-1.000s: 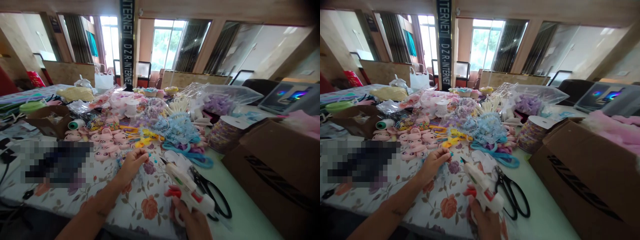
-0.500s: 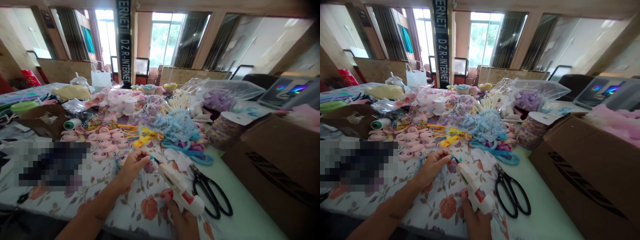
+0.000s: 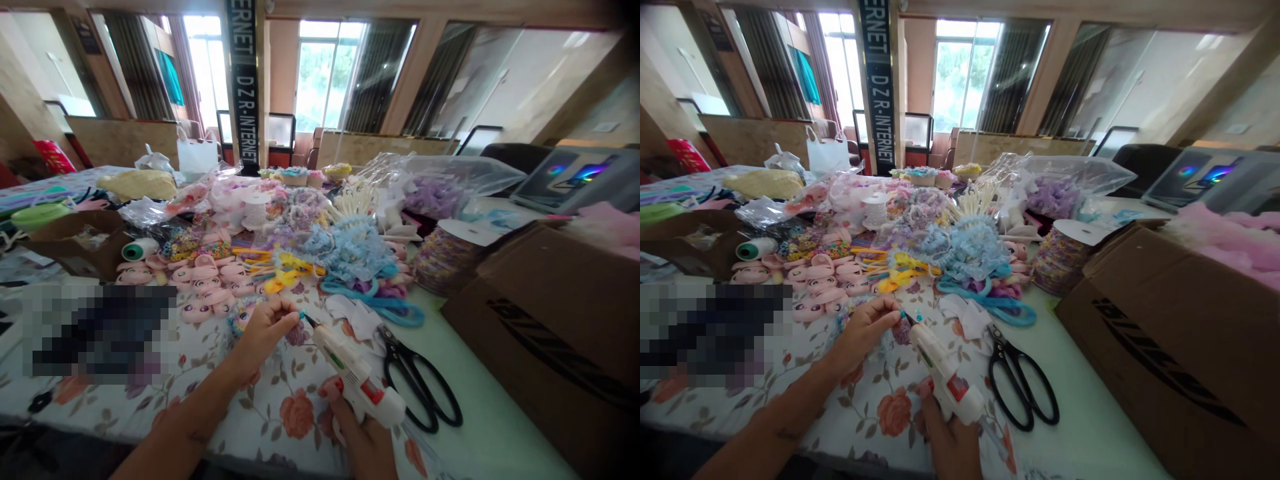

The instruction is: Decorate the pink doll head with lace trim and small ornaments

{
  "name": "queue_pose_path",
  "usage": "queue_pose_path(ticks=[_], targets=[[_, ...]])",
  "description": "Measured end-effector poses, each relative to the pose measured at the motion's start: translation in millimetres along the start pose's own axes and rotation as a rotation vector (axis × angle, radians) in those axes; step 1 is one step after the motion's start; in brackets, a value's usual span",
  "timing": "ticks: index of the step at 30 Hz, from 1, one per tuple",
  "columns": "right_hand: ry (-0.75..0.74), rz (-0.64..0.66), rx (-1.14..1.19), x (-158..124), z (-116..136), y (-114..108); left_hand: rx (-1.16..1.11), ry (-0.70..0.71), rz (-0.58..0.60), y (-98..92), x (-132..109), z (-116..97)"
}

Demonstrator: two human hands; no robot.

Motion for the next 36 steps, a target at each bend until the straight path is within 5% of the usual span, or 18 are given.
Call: queue_pose_path(ticks=[36], targets=[[0.012, -0.049, 0.028, 0.8, 1.3, 0.2, -0.022, 0.024, 0.001, -2.5, 2.0, 8.9]])
Point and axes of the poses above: each hand's wrist, its own x-axis towards the middle knuckle, its own y-axis out of the palm, z = x × y, the point moved 6 cm from there along x, towards the middle knuckle, and after that the axes turned 4 degrees about x, right-handed, at the moved point
